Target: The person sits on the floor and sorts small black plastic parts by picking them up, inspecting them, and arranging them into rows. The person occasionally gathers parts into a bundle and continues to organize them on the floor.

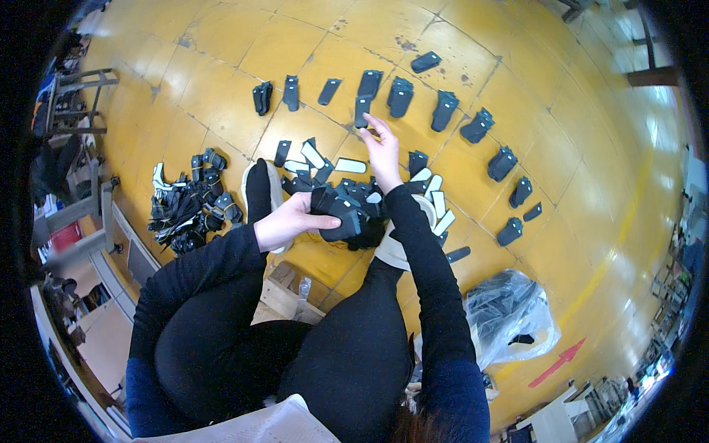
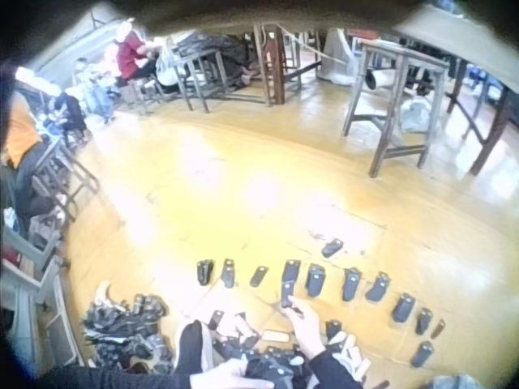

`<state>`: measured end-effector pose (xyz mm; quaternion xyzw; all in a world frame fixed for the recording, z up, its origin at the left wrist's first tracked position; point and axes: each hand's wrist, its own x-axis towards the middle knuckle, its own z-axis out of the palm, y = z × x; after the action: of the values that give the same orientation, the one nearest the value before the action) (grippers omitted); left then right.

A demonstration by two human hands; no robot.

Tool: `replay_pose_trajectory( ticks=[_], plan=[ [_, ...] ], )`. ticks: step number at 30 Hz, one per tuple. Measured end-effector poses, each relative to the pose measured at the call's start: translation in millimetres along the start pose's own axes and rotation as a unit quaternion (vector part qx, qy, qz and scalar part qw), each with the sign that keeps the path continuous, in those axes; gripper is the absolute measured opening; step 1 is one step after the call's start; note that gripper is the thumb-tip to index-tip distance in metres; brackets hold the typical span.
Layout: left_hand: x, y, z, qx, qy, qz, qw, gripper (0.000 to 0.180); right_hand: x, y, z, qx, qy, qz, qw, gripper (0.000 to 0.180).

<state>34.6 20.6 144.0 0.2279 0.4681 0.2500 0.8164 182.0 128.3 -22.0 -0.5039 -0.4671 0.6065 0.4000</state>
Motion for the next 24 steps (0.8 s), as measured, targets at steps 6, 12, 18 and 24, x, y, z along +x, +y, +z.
replay_pose_trajectory(
  ticks=[6, 12, 18, 24],
  plan=[
    [5.9, -7.2, -4.6, 0.001, -0.006, 0.001, 1.000, 0.028, -2.6, -2.1, 5.0, 0.022, -0.030, 0.030, 0.999, 0.035],
    [15.3, -25.9, -34.0, -0.034, 0.118, -0.004, 0.992, 0.022, -43.4, -21.2, 27.6, 0.085, -0.165, 0.104, 0.977, 0.043],
    [23.0, -34.2, -66.6, -0.155, 0.236, 0.056, 0.958, 0.021, -74.5, -23.3, 29.8, 0.118, -0.219, 0.150, 0.957, 0.046],
    [23.1, -37.9, -75.3, -0.148, 0.246, 0.033, 0.957, 0.021, -85.9, -11.0, 32.6, 0.132, -0.234, 0.171, 0.948, 0.048]
  ],
)
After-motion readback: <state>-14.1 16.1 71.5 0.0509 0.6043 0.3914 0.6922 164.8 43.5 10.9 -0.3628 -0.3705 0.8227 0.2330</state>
